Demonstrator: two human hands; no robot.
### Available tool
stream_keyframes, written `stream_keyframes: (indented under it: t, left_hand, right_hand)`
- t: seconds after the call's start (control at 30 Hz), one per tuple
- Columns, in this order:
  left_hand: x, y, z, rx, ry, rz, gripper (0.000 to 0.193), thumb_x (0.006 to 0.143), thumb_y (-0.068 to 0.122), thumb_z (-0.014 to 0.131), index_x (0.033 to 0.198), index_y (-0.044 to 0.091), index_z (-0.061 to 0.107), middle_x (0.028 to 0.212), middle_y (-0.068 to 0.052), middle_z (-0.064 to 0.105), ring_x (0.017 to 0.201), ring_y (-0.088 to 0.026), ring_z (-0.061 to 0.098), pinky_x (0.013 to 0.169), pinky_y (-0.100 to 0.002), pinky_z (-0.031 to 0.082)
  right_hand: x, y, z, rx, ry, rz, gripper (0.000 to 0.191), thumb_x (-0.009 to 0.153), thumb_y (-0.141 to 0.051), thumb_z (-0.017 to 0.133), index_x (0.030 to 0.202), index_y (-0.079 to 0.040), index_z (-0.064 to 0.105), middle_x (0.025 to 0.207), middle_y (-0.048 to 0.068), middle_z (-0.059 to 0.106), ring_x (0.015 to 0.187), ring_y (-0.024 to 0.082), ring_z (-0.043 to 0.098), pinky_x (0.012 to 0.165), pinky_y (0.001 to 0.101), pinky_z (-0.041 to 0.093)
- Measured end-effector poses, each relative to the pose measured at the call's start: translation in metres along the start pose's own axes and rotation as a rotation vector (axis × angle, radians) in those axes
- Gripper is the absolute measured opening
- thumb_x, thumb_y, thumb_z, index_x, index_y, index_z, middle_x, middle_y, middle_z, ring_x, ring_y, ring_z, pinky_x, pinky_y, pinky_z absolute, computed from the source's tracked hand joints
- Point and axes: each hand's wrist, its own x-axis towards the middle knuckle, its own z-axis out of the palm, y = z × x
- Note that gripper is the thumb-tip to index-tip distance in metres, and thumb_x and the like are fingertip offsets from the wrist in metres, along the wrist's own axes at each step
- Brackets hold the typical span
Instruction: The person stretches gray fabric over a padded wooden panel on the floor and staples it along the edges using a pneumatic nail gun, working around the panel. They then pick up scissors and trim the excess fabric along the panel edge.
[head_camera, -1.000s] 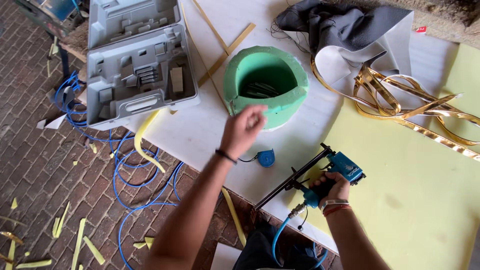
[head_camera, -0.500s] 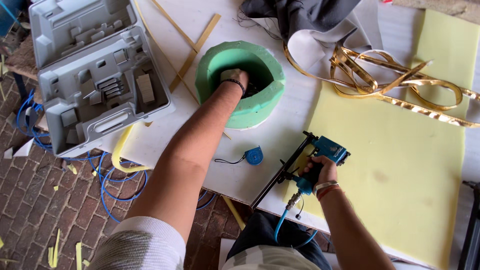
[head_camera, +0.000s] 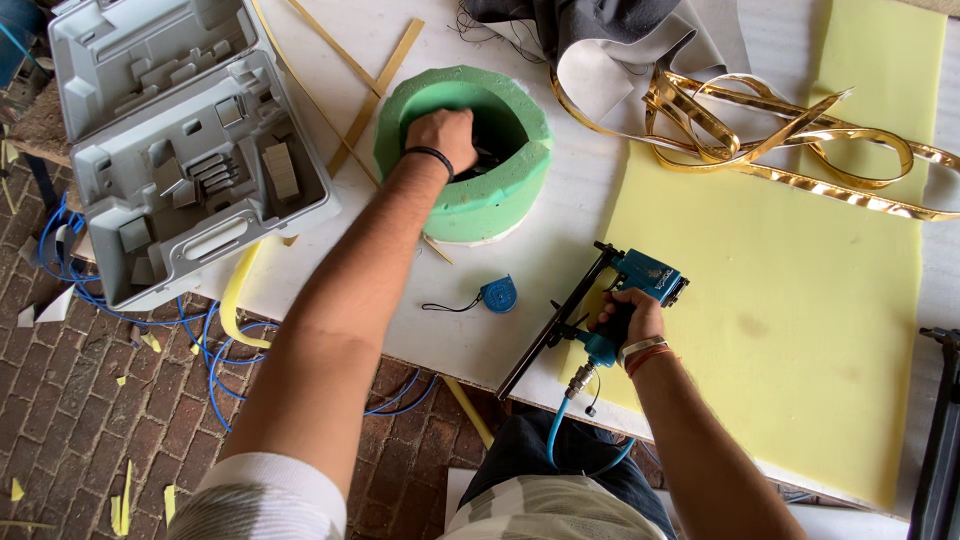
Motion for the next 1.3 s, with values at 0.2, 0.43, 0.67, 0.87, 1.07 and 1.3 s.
stream_keyframes:
  t: [0.2,0.43,0.67,0.87,1.07,1.3]
  left_hand:
    - [-0.046,-0.004,-0.040,-0.507,0.211,0.088,0.025,0.077,0.013,0.078,0.095,0.007,0.062,0.091,-0.011,0.076,0.083,-0.025,0.072,0.075,-0.037,0.057]
    - [-0.057,-0.021,-0.032,-1.023,0.318,0.226,0.024,0.081,-0.002,0.068,0.093,0.006,0.048,0.114,-0.011,0.077,0.079,-0.012,0.055,0.071,-0.029,0.052]
    - [-0.055,-0.024,-0.022,-1.128,0.189,0.145,0.043,0.084,0.001,0.077,0.120,0.012,0.055,0.098,-0.009,0.078,0.089,-0.009,0.074,0.081,-0.025,0.060]
    - [-0.054,-0.021,-0.018,-1.123,0.278,0.129,0.026,0.077,0.004,0.088,0.094,0.003,0.068,0.091,-0.005,0.079,0.084,-0.010,0.075,0.073,-0.027,0.063]
    - [-0.054,-0.023,-0.014,-1.127,0.291,-0.015,0.024,0.080,0.008,0.091,0.090,0.000,0.069,0.085,-0.006,0.077,0.076,-0.011,0.071,0.067,-0.027,0.063]
    - [-0.059,-0.028,-0.015,-1.386,0.391,0.017,0.019,0.085,0.010,0.085,0.101,0.004,0.077,0.093,-0.002,0.079,0.081,-0.007,0.071,0.064,-0.022,0.057]
  right_hand:
    - [-0.001,0.000,0.002,-0.001,-0.014,0.020,0.014,0.079,-0.016,0.056,0.082,-0.003,0.060,0.062,0.005,0.051,0.058,0.022,0.055,0.061,0.0475,0.055]
    - [-0.002,-0.007,0.006,0.011,-0.061,0.032,0.016,0.080,-0.016,0.056,0.084,-0.001,0.059,0.063,0.006,0.052,0.058,0.022,0.053,0.060,0.0472,0.053]
    - [0.004,-0.005,0.005,-0.025,-0.028,0.041,0.018,0.080,-0.016,0.056,0.087,0.000,0.060,0.063,0.005,0.051,0.058,0.022,0.053,0.061,0.0481,0.055]
    - [0.000,-0.008,0.009,-0.039,-0.018,0.047,0.017,0.079,-0.017,0.057,0.086,-0.001,0.062,0.062,0.004,0.052,0.057,0.021,0.054,0.060,0.0472,0.056]
    - [-0.003,-0.009,0.014,-0.056,0.020,0.041,0.015,0.078,-0.015,0.058,0.085,-0.002,0.062,0.062,0.004,0.053,0.057,0.021,0.055,0.061,0.0478,0.056]
    - [0.000,-0.009,0.012,-0.082,-0.012,0.055,0.017,0.079,-0.016,0.058,0.086,-0.001,0.063,0.064,0.005,0.055,0.058,0.021,0.056,0.064,0.0471,0.057]
